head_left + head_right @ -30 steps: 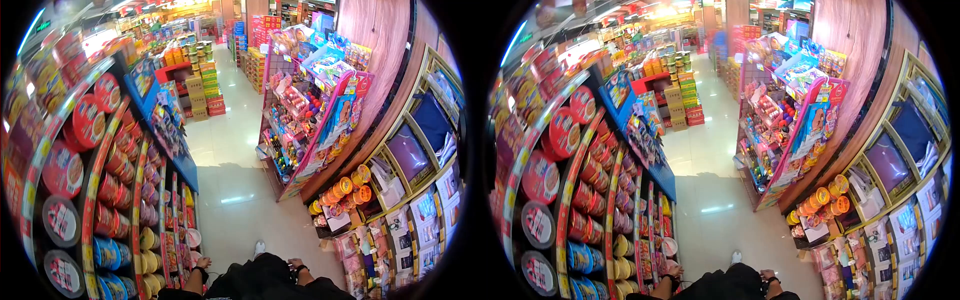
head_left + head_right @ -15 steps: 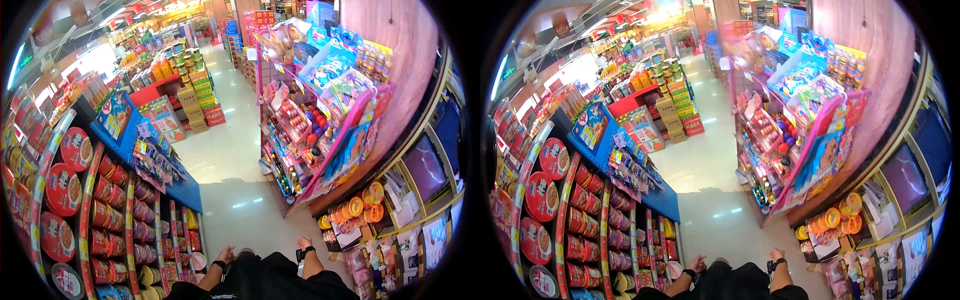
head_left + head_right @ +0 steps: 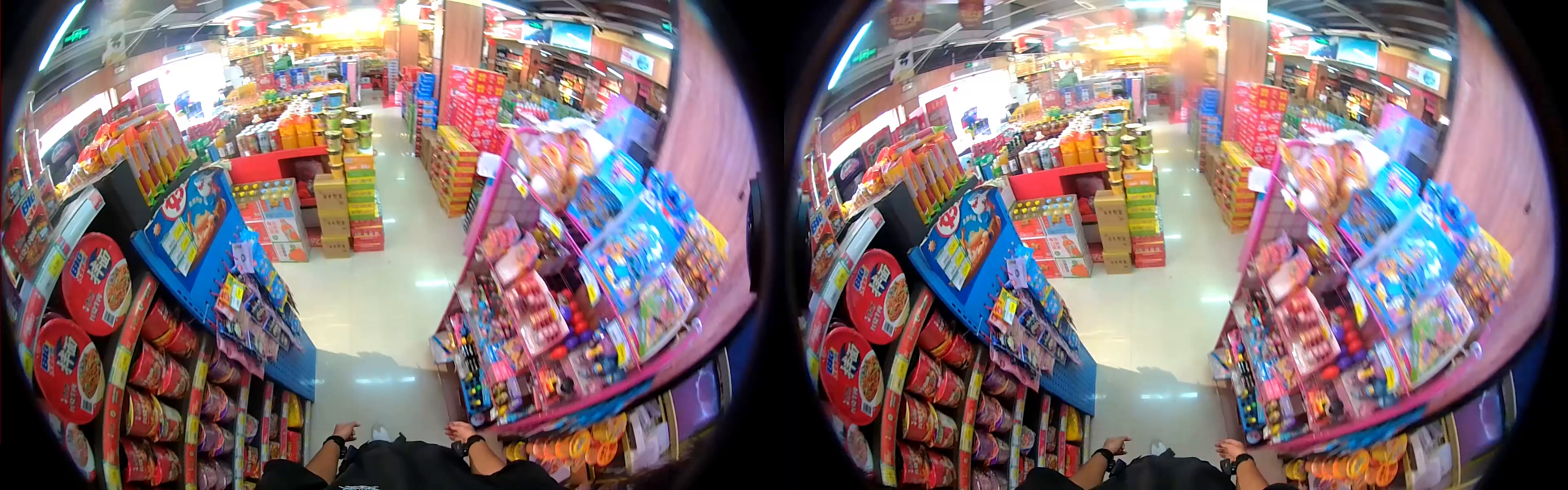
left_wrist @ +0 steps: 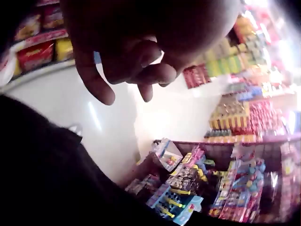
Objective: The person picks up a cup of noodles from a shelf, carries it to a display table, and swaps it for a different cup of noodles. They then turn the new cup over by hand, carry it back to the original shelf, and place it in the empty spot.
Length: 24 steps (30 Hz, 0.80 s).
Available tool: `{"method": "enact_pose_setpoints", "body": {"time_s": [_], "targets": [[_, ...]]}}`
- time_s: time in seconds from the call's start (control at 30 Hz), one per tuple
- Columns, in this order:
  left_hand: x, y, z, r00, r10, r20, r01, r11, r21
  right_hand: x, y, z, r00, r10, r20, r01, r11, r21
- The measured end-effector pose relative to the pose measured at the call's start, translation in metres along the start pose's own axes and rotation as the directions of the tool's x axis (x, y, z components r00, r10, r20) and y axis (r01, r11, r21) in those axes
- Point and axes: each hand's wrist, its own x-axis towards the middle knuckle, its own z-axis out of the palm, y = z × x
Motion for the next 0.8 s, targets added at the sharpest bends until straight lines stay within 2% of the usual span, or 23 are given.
{"method": "enact_pose_setpoints", "body": {"time_s": [0.03,0.07,0.13,0.23,0.27,0.37,0.43,0.47,0.57,0.6,0.7,0.73,0.8], "targets": [[0.009,0.019,-0.004,0.998,0.055,-0.007,-0.055,0.998,-0.013,0.007,-0.012,0.01,1.0,0.008,-0.008,-0.008,1.0,-0.018],[0.016,0.033,-0.006,0.999,0.047,-0.011,-0.047,0.999,-0.023,0.016,-0.023,0.022,0.999,0.005,-0.049,-0.008,0.998,-0.059],[0.028,0.062,-0.004,0.999,0.028,-0.018,-0.028,0.999,-0.025,0.037,-0.042,0.038,0.999,0.035,-0.008,-0.035,0.998,-0.058],[0.041,0.087,-0.007,0.997,0.012,0.071,-0.013,1.0,0.013,0.066,-0.061,0.062,0.999,0.014,-0.042,-0.018,0.995,-0.1],[0.048,0.097,-0.012,0.994,-0.021,0.104,0.011,0.996,0.089,0.077,-0.072,0.069,0.999,-0.009,-0.04,0.004,0.993,-0.119],[0.069,0.125,-0.024,0.991,-0.13,0.01,0.128,0.986,0.108,0.111,-0.108,0.087,0.993,-0.032,-0.112,0.007,0.978,-0.21],[0.084,0.144,-0.042,0.988,-0.149,-0.049,0.151,0.988,0.038,0.14,-0.127,0.097,0.994,-0.044,-0.1,0.022,0.977,-0.214],[0.091,0.156,-0.049,0.985,-0.158,-0.072,0.158,0.987,-0.008,0.157,-0.139,0.101,0.996,-0.044,-0.074,0.022,0.962,-0.274],[0.108,0.202,-0.067,0.978,-0.165,-0.127,0.145,0.978,-0.151,0.211,-0.175,0.108,0.998,-0.051,0.03,0.057,0.964,-0.261],[0.111,0.217,-0.069,0.974,-0.166,-0.152,0.136,0.972,-0.191,0.236,-0.187,0.102,0.996,0.008,0.091,0.016,0.964,-0.266],[0.13,0.275,-0.067,0.965,-0.168,-0.202,0.101,0.947,-0.306,0.279,-0.247,0.118,0.998,0.008,0.069,0.006,0.981,-0.195],[0.138,0.292,-0.063,0.963,-0.179,-0.203,0.102,0.934,-0.342,0.295,-0.267,0.121,0.995,0.003,0.101,0.011,0.99,-0.143],[0.165,0.334,-0.05,0.975,-0.146,-0.167,0.077,0.931,-0.358,0.319,-0.307,0.13,0.998,-0.022,0.062,0.029,0.994,-0.109]]}}
